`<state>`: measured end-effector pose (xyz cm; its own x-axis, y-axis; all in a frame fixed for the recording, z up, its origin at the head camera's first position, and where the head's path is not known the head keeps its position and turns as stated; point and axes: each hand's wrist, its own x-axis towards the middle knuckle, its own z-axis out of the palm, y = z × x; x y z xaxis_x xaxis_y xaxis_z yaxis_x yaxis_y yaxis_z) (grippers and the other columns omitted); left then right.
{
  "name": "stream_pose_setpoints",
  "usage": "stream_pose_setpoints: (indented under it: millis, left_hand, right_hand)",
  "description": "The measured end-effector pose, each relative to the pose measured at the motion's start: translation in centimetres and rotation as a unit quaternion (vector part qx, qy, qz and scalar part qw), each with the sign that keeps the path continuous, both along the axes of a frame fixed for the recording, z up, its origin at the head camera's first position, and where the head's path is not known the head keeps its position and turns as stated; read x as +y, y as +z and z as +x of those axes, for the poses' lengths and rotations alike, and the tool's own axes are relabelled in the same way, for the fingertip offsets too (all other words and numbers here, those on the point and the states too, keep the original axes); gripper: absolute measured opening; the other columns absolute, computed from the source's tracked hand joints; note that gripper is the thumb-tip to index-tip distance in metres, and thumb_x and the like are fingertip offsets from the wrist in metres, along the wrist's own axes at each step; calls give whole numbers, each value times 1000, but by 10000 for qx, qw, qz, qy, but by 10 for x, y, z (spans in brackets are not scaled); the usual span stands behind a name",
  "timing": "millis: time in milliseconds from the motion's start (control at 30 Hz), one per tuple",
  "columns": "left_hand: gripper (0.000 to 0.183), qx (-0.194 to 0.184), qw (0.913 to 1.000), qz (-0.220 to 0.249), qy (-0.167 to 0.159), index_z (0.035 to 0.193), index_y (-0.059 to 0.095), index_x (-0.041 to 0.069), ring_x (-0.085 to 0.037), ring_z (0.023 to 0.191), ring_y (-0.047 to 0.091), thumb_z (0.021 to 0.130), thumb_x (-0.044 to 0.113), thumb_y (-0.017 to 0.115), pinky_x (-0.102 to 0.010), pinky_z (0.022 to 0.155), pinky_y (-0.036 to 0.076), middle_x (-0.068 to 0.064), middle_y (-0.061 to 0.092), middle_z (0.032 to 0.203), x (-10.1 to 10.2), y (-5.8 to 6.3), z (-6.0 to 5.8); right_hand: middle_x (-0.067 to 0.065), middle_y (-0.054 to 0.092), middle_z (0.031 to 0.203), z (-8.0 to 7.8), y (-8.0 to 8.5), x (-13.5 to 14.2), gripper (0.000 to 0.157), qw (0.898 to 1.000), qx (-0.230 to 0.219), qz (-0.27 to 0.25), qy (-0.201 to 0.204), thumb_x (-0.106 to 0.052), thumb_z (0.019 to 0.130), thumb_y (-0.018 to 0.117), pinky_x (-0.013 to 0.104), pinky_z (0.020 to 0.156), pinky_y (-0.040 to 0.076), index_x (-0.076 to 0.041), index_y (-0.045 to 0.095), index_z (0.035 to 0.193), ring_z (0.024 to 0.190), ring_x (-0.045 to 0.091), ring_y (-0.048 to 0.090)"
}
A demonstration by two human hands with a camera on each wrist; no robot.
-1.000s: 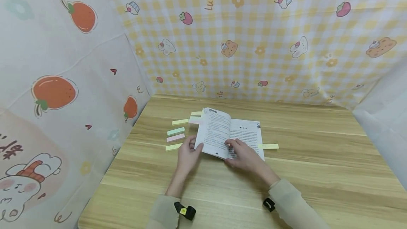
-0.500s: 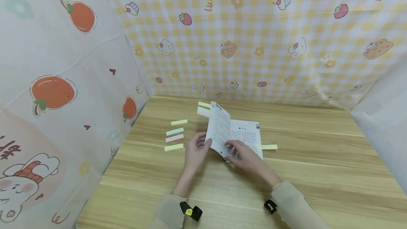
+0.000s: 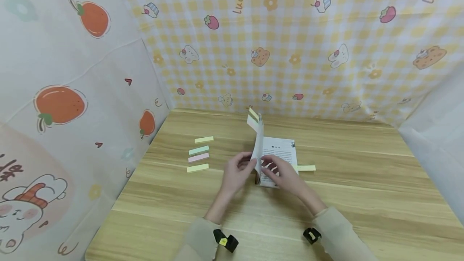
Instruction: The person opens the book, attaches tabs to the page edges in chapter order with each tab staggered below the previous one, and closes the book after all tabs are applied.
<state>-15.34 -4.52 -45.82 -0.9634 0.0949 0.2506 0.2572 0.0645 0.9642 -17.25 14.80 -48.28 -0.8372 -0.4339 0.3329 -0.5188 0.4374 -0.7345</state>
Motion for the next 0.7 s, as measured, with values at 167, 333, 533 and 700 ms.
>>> stream_pose_setpoints:
  millis: [167, 333, 533, 700]
  left_hand:
    - [28, 6, 9997, -54, -228, 119, 66, -10, -36, 99, 69, 96, 6, 67, -28, 82, 59, -24, 70, 109, 7, -6, -2]
    - [31, 176, 9987, -285, -377, 118, 68, -7, -29, 96, 71, 96, 15, 69, -27, 82, 58, -19, 72, 108, 12, -7, -1]
    - [33, 323, 9972, -490, -464, 119, 68, -6, -24, 94, 70, 96, 17, 70, -26, 80, 58, -16, 71, 107, 19, -6, 0]
    - [35, 420, 9952, -654, -598, 120, 68, -4, -25, 94, 68, 95, 21, 72, -25, 78, 58, -14, 69, 106, 24, -6, 0]
  right_hand:
    - [10, 70, 105, -2, 7, 4, 27, 9995, -79, -211, -219, -10, 101, 61, 34, 75, 59, 2, 62, 125, 90, 24, 68]
    - [14, 71, 105, -3, 12, 9, 27, 9969, -451, -554, -341, -16, 107, 50, 38, 71, 59, 0, 63, 125, 84, 34, 68]
    - [12, 70, 104, -3, 19, 15, 32, 9940, -681, -737, -440, -21, 109, 45, 41, 74, 59, 1, 62, 125, 84, 34, 68]
    - [9, 69, 96, -3, 24, 19, 34, 9924, -852, -644, -617, -27, 108, 48, 49, 77, 57, -1, 62, 124, 80, 28, 68]
